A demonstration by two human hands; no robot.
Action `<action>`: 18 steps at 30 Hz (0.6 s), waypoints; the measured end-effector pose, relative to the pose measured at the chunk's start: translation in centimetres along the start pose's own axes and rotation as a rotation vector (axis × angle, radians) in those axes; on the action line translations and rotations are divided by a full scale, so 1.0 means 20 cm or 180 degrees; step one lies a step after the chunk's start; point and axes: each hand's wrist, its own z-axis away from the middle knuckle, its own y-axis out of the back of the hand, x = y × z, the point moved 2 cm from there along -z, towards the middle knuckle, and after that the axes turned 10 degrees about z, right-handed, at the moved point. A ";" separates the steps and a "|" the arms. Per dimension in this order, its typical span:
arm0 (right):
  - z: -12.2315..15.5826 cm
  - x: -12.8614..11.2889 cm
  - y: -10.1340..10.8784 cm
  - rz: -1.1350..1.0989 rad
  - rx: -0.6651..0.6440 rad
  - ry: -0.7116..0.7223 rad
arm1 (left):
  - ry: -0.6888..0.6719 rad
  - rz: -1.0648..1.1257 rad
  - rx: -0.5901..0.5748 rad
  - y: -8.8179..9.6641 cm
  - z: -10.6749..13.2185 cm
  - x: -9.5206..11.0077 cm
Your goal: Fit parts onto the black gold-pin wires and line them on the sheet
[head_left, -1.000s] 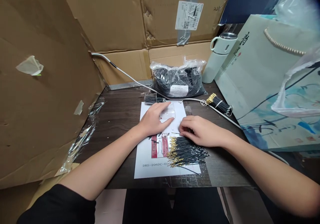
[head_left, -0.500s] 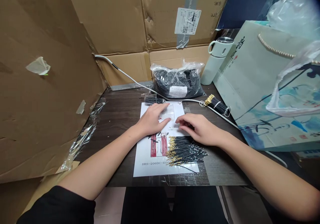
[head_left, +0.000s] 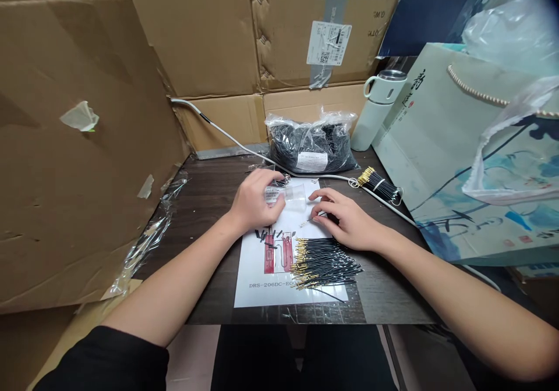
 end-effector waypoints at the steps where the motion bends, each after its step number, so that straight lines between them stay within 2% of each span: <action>1: 0.00 0.00 -0.01 -0.0015 -0.0010 0.0002 | 0.0091 -0.0110 0.0140 0.02 -0.01 -0.03; 2: 0.00 0.00 -0.01 -0.0030 -0.0020 0.0016 | 0.0208 -0.0222 0.0227 0.04 -0.02 -0.07; 4: -0.01 -0.01 -0.02 -0.0047 -0.0034 0.0058 | 0.0471 -0.0309 0.0130 0.07 -0.03 -0.15; 9: -0.01 -0.02 -0.02 -0.0105 -0.0157 0.0045 | 0.1207 -0.0252 -0.0692 0.09 -0.02 -0.30; 11: -0.02 -0.03 -0.02 -0.0121 -0.0186 0.0024 | 0.1278 -0.0217 -0.0827 0.08 -0.02 -0.32; 18: -0.02 -0.03 -0.03 -0.0174 -0.0206 0.0031 | 0.1283 -0.0087 -0.0783 0.11 -0.03 -0.35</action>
